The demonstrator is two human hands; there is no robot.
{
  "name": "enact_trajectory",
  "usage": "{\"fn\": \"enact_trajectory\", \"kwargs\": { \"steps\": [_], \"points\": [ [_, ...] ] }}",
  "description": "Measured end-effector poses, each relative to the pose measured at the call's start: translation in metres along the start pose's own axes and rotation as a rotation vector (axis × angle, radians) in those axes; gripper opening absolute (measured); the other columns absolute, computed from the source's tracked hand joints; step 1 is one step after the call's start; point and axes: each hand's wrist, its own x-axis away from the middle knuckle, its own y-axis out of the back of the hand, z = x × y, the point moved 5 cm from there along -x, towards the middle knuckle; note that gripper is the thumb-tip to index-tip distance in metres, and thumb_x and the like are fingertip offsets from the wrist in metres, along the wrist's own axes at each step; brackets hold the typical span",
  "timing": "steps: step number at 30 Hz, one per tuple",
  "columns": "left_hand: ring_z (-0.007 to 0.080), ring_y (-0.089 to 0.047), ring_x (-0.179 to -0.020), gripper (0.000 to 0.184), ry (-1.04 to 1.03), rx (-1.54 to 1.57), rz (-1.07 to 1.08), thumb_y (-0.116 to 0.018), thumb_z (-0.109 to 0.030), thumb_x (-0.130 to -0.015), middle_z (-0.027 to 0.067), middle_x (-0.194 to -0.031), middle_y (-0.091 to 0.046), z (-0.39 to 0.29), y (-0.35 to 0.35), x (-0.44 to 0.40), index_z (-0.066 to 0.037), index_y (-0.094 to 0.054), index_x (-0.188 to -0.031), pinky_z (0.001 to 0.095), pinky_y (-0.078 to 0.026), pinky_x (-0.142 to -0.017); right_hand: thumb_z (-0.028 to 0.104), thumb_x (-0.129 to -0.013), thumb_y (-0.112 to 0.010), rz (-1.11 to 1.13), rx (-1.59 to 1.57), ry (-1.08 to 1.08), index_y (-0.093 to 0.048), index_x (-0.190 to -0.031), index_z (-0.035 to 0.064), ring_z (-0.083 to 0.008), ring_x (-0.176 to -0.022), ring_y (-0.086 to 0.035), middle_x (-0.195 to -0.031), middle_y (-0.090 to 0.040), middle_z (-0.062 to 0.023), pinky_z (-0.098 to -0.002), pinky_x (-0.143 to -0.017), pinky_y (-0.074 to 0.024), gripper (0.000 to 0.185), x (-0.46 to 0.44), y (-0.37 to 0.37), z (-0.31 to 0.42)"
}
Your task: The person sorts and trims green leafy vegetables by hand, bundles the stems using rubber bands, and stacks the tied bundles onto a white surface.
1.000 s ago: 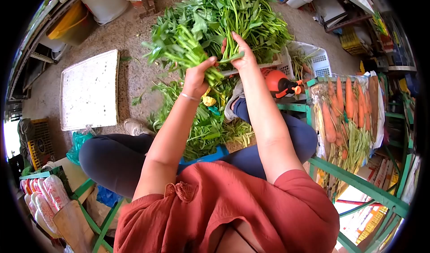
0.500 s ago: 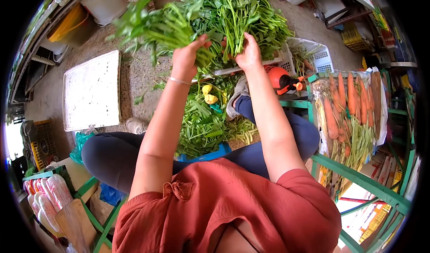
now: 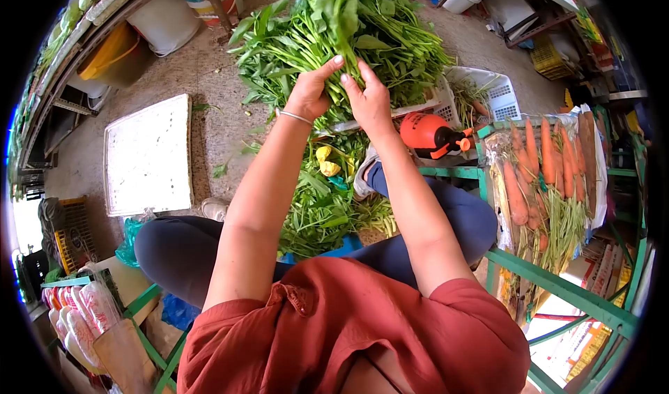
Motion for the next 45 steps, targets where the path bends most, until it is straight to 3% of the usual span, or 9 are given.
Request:
{"fn": "enact_trajectory", "kwargs": {
  "steps": [5, 9, 11, 20, 23, 29, 32, 41, 45],
  "points": [
    [0.0218, -0.053, -0.095, 0.036, -0.055, 0.076, 0.093, -0.056, -0.023, -0.081, 0.0116, -0.105, -0.056, 0.009, 0.024, 0.004, 0.000, -0.053, -0.108, 0.0340, -0.041, -0.088, 0.020, -0.080, -0.056, 0.143, 0.195, 0.059, -0.050, -0.117, 0.0064, -0.0349, -0.097, -0.053, -0.104, -0.056, -0.0192, -0.0363, -0.079, -0.0451, 0.040, 0.008, -0.002, 0.028],
    [0.0224, -0.056, -0.092, 0.032, -0.066, 0.192, 0.099, -0.061, -0.020, -0.076, 0.0139, -0.095, -0.060, 0.000, 0.023, 0.021, 0.001, -0.056, -0.100, 0.0349, -0.043, -0.087, 0.029, -0.082, -0.057, 0.136, -0.078, 0.199, -0.054, -0.112, 0.0052, -0.0217, -0.095, -0.056, -0.095, -0.061, -0.0147, -0.0302, -0.075, -0.0463, 0.039, 0.014, -0.004, 0.023],
    [0.0267, -0.057, -0.091, 0.037, -0.058, 0.288, 0.068, -0.060, -0.021, -0.076, 0.0169, -0.097, -0.058, -0.004, 0.030, 0.035, 0.001, -0.052, -0.104, 0.0415, -0.048, -0.082, 0.034, -0.083, -0.056, 0.047, -0.509, -0.489, -0.057, -0.102, 0.0009, -0.0178, -0.088, -0.058, -0.093, -0.062, -0.0108, -0.0253, -0.068, -0.0467, 0.039, 0.012, 0.018, 0.002],
    [0.0237, -0.057, -0.093, 0.040, -0.060, 0.214, 0.040, -0.061, -0.012, -0.076, 0.0129, -0.102, -0.056, -0.003, 0.035, 0.062, 0.000, -0.046, -0.110, 0.0381, -0.047, -0.084, 0.045, -0.058, -0.077, 0.243, -0.483, -0.326, -0.057, -0.095, -0.0047, -0.0142, -0.078, -0.056, -0.082, -0.060, -0.0093, -0.0274, -0.071, -0.0449, 0.065, -0.012, -0.024, 0.014],
    [0.0232, -0.057, -0.092, 0.038, -0.046, 0.142, 0.019, -0.060, -0.009, -0.076, 0.0109, -0.101, -0.056, 0.003, 0.047, 0.063, -0.001, -0.047, -0.110, 0.0395, -0.047, -0.084, 0.041, -0.054, -0.079, 0.088, -0.165, -0.082, -0.057, -0.099, 0.0027, -0.0194, -0.081, -0.057, -0.090, -0.060, -0.0099, -0.0299, -0.070, -0.0455, 0.063, -0.013, -0.021, 0.038],
    [0.0196, -0.058, -0.084, 0.035, -0.095, 0.148, -0.005, -0.061, 0.001, -0.072, 0.0070, -0.094, -0.058, 0.002, 0.049, 0.068, -0.003, -0.051, -0.105, 0.0358, -0.051, -0.075, 0.021, -0.065, -0.073, 0.186, -0.406, -0.009, -0.061, -0.085, 0.0045, -0.0142, -0.063, -0.053, -0.075, -0.061, -0.0055, -0.0263, -0.060, -0.0436, 0.029, -0.012, -0.044, 0.021],
    [0.0208, -0.059, -0.083, 0.035, -0.093, 0.165, -0.066, -0.061, 0.000, -0.072, 0.0088, -0.094, -0.059, 0.003, 0.054, 0.071, -0.002, -0.051, -0.105, 0.0360, -0.051, -0.074, 0.011, -0.075, -0.066, 0.190, -0.325, -0.092, -0.059, -0.083, 0.0027, -0.0041, -0.055, -0.045, -0.070, -0.056, 0.0024, -0.0194, -0.048, -0.0371, 0.013, -0.002, -0.032, 0.028],
    [0.0286, -0.059, -0.087, 0.034, -0.105, 0.367, -0.084, -0.060, -0.019, -0.076, 0.0182, -0.097, -0.059, -0.005, 0.062, 0.082, 0.002, -0.050, -0.101, 0.0444, -0.048, -0.081, 0.003, -0.079, -0.058, -0.008, -0.827, -0.564, -0.044, -0.080, 0.0032, -0.0126, -0.058, -0.060, -0.068, -0.058, -0.0062, -0.0217, -0.041, -0.0397, 0.013, 0.039, -0.032, -0.010],
    [0.0282, -0.059, -0.085, 0.035, -0.174, 0.438, -0.081, -0.059, -0.017, -0.076, 0.0163, -0.095, -0.059, -0.008, 0.075, 0.085, -0.001, -0.049, -0.105, 0.0440, -0.048, -0.081, 0.003, -0.078, -0.058, 0.218, -0.502, -0.641, -0.044, -0.076, 0.0038, -0.0115, -0.057, -0.057, -0.072, -0.061, -0.0080, -0.0196, -0.050, -0.0435, 0.015, 0.080, -0.039, -0.033]
  ]
}}
